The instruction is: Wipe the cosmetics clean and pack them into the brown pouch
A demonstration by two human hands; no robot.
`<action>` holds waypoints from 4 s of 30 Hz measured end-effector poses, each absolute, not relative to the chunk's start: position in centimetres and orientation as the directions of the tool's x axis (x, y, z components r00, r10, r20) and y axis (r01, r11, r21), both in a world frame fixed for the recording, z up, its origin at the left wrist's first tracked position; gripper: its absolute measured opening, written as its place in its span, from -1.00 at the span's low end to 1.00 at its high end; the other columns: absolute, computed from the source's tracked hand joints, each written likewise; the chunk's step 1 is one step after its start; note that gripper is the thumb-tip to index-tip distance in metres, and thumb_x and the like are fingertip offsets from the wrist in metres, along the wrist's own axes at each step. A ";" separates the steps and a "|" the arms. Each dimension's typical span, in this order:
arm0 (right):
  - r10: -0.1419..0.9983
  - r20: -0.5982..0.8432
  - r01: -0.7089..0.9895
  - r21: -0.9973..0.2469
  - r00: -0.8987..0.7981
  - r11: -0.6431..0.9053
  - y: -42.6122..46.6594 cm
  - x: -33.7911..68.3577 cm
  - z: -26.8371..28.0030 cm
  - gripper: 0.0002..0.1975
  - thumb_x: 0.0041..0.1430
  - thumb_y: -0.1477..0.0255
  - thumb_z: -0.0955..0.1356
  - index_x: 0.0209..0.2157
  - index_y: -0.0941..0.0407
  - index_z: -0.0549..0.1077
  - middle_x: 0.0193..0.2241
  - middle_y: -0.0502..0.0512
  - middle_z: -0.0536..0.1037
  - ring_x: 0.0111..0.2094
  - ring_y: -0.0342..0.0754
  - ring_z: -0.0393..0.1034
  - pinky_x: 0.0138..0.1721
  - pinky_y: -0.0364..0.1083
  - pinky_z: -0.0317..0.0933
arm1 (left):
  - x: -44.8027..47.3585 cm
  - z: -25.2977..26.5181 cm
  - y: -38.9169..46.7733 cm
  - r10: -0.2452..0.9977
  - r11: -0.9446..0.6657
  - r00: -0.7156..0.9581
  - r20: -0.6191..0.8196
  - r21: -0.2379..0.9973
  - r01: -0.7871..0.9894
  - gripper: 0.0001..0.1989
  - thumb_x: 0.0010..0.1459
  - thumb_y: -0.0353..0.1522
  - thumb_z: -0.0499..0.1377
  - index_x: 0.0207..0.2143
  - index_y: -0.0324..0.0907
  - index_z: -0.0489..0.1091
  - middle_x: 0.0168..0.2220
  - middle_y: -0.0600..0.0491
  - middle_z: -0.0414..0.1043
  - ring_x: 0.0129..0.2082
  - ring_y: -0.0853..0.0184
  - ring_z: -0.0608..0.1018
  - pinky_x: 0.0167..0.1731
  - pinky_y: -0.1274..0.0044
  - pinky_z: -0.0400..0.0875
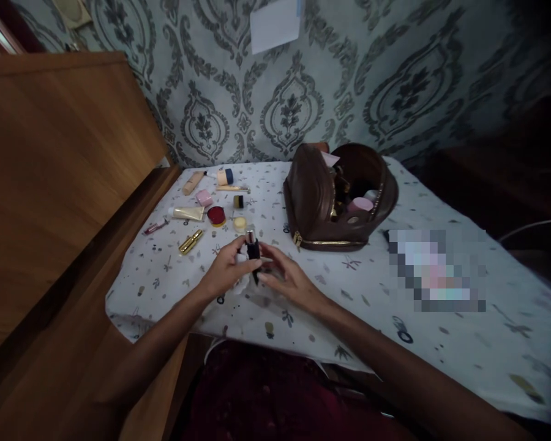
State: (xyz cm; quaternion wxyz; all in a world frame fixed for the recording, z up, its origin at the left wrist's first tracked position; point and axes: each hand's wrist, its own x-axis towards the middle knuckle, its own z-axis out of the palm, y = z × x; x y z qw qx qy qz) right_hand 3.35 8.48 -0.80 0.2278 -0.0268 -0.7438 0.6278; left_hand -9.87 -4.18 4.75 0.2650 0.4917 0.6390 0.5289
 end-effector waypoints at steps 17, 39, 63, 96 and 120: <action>0.408 0.028 -0.026 -1.000 -0.913 0.012 9.6 3.6 1.0 -0.63 0.02 0.10 0.45 -0.34 0.14 0.47 -0.53 -0.03 0.46 -0.57 -0.18 0.29 -0.57 -0.19 0.10 | -13.7 5.1 -5.0 0.834 0.043 -0.485 0.262 0.847 0.530 -0.69 0.27 -0.16 0.08 -0.13 -0.17 0.45 -0.44 0.09 0.41 -0.37 0.32 0.46 -0.30 0.52 0.33; 0.556 0.073 -0.019 -0.995 -0.828 0.102 10.4 3.0 0.1 -0.67 0.03 0.17 0.45 -0.25 0.11 0.51 -0.57 -0.06 0.39 -0.63 -0.19 0.22 -0.61 -0.17 0.15 | -14.9 1.0 -4.5 0.784 0.131 -0.616 0.070 0.952 0.276 -0.56 0.30 -0.08 -0.01 0.02 -0.15 0.41 -0.58 0.19 0.21 -0.66 0.45 0.25 -0.62 0.59 0.23; 0.537 -0.083 0.092 -0.996 -0.840 -0.010 9.7 3.0 -0.1 -0.60 -0.03 0.13 0.49 -0.24 0.12 0.53 -0.61 -0.04 0.42 -0.65 -0.19 0.21 -0.63 -0.18 0.11 | -14.8 1.3 -5.0 0.810 0.058 -0.530 0.249 0.867 0.495 -0.58 0.32 -0.11 -0.05 -0.54 -0.14 0.09 -0.61 0.20 -0.02 -0.56 0.43 0.14 -0.50 0.55 0.08; 0.558 -0.046 0.055 -0.999 -0.828 -0.001 9.6 3.1 0.2 -0.66 0.01 0.20 0.49 -0.25 0.14 0.53 -0.61 -0.08 0.41 -0.63 -0.23 0.21 -0.58 -0.19 0.09 | -15.1 1.0 -5.2 0.813 0.009 -0.538 0.223 0.918 0.396 -0.54 0.31 -0.07 -0.01 -0.55 -0.17 0.15 -0.55 0.18 0.00 -0.51 0.43 0.15 -0.47 0.55 0.05; 0.564 -0.059 0.040 -0.998 -0.824 -0.045 9.7 3.0 0.3 -0.65 -0.01 0.19 0.50 -0.27 0.15 0.52 -0.59 -0.04 0.46 -0.65 -0.23 0.21 -0.61 -0.19 0.08 | -15.4 0.6 -5.1 0.843 0.060 -0.531 0.091 0.964 0.260 -0.55 0.26 0.00 0.01 -0.42 -0.19 0.33 -0.55 0.16 0.23 -0.55 0.44 0.26 -0.51 0.57 0.12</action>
